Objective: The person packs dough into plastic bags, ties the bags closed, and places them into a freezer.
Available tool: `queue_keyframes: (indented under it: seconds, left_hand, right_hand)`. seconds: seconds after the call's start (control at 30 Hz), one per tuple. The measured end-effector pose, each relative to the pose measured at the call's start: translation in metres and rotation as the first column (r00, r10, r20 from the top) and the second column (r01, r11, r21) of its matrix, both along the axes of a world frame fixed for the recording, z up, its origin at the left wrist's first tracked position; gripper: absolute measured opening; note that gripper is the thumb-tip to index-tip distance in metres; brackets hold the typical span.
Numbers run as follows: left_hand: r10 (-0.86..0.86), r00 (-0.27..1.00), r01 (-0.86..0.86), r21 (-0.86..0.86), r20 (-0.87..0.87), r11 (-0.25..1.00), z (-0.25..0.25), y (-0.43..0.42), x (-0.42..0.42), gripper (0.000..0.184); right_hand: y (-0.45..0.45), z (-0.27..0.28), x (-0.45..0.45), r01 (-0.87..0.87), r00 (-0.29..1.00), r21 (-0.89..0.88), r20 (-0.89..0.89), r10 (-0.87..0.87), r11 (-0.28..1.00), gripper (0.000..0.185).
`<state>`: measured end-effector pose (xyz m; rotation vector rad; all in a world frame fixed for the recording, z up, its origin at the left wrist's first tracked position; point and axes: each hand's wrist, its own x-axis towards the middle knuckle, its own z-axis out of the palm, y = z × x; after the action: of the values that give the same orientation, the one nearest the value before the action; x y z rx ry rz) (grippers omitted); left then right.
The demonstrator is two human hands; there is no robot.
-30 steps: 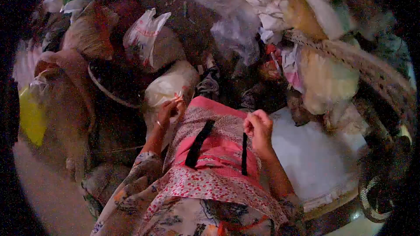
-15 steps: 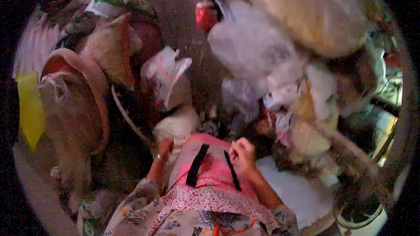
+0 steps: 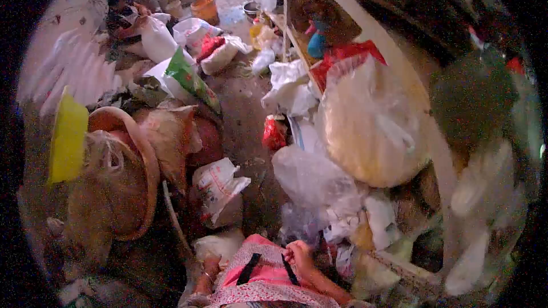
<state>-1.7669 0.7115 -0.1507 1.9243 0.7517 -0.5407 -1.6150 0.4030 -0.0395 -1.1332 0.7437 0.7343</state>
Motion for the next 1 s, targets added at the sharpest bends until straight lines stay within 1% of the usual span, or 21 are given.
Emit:
queue_keyframes:
  seconds: [0.03,0.07,0.13,0.17,0.2,0.27,0.33,0.37,0.43,0.47,0.5,0.53,0.57,0.63,0.67,0.7,0.73,0.77,0.83,0.9,1.0]
  left_hand:
    - [-0.08,0.995,0.077,0.058,0.051,0.995,-0.009,-0.001,-0.006,0.023]
    - [-0.159,0.984,0.173,0.212,-0.082,0.962,-0.022,-0.001,-0.004,0.024]
    - [-0.441,0.858,0.514,0.471,-0.264,0.717,-0.021,-0.002,0.009,0.03]
    - [-0.439,0.861,0.508,0.477,-0.256,0.717,-0.024,-0.001,0.013,0.03]
    - [-0.282,0.924,0.375,0.457,-0.259,0.807,-0.034,0.003,0.016,0.034]
    - [-0.119,0.96,0.224,0.437,-0.255,0.871,-0.046,0.012,0.041,0.037]
    - [0.274,0.923,-0.114,0.486,-0.27,0.866,-0.057,0.02,0.063,0.045]
    - [0.278,0.919,-0.118,0.48,-0.279,0.869,-0.065,0.023,0.071,0.045]
    - [0.422,0.875,-0.397,0.149,-0.238,0.906,-0.077,0.037,0.099,0.044]
    - [0.43,0.87,-0.407,0.144,-0.241,0.902,-0.076,0.043,0.112,0.044]
    - [0.181,0.978,-0.158,0.195,-0.105,0.968,-0.075,0.049,0.127,0.041]
    - [-0.099,0.995,0.092,0.282,0.012,0.955,-0.073,0.057,0.139,0.039]
    - [-0.091,0.996,0.084,0.28,0.01,0.956,-0.076,0.067,0.147,0.039]
    - [0.251,0.967,-0.247,-0.1,0.032,0.964,-0.089,0.088,0.163,0.031]
    - [0.031,0.988,-0.04,0.058,0.153,0.998,-0.084,0.102,0.17,0.029]
    - [-0.184,0.952,0.118,0.262,0.243,0.958,-0.072,0.116,0.181,0.026]
    - [0.112,0.985,-0.12,0.058,0.13,0.991,-0.063,0.127,0.198,0.025]
    - [0.371,0.928,-0.373,-0.113,-0.039,0.921,-0.051,0.137,0.211,0.023]
    - [0.448,0.891,-0.454,-0.114,-0.076,0.884,-0.056,0.161,0.234,0.018]
    - [0.526,0.85,-0.508,-0.229,0.019,0.83,-0.017,0.166,0.269,0.015]
    - [0.56,0.828,-0.54,-0.321,-0.034,0.778,-0.019,0.176,0.295,0.012]
  right_hand:
    - [-0.002,0.002,0.007,-0.013,1.0,0.003,0.013,0.013,1.0,0.011]
    - [-0.004,0.005,0.013,-0.034,0.998,-0.008,0.057,0.034,0.999,0.011]
    - [-0.007,0.01,0.024,-0.054,0.992,-0.021,0.112,0.056,0.998,0.011]
    - [-0.008,0.011,0.029,-0.075,0.99,-0.016,0.116,0.076,0.997,0.012]
    - [-0.006,0.01,0.034,-0.092,0.988,-0.011,0.12,0.093,0.996,0.012]
    - [-0.003,0.01,0.045,-0.083,0.986,-0.025,0.147,0.085,0.996,0.012]
    - [0.0,0.011,0.051,-0.083,0.985,-0.046,0.149,0.089,0.996,0.012]
    - [0.003,0.011,0.055,-0.048,0.982,-0.021,0.182,0.051,0.999,0.012]
    - [0.015,0.01,0.069,-0.025,0.975,0.005,0.223,0.023,1.0,0.012]
    - [0.021,0.009,0.074,-0.011,0.982,0.008,0.186,0.01,1.0,0.012]
    - [0.028,0.007,0.082,0.0,0.988,0.011,0.155,-0.002,1.0,0.012]
    - [0.036,0.0,0.087,-0.011,0.987,0.01,0.159,0.009,1.0,0.012]
    - [0.043,-0.011,0.092,-0.053,0.993,-0.012,0.104,0.054,0.999,0.014]
    - [0.062,-0.02,0.113,-0.109,0.993,-0.038,0.046,0.111,0.993,0.015]
    - [0.073,-0.022,0.124,-0.107,0.993,-0.045,0.044,0.109,0.993,0.014]
    - [0.082,-0.023,0.133,-0.1,0.994,-0.049,0.045,0.102,0.994,0.012]
    - [0.09,-0.025,0.146,-0.109,0.99,-0.107,0.076,0.118,0.988,0.011]
    - [0.098,-0.021,0.158,-0.112,0.99,-0.107,0.079,0.12,0.988,0.011]
    - [0.109,-0.013,0.186,-0.042,0.998,-0.163,0.044,0.05,0.986,0.011]
    - [0.106,-0.012,0.201,-0.038,0.997,-0.2,0.053,0.05,0.979,0.009]
    - [0.083,-0.042,0.208,-0.02,0.997,-0.177,-0.079,0.007,0.984,0.006]
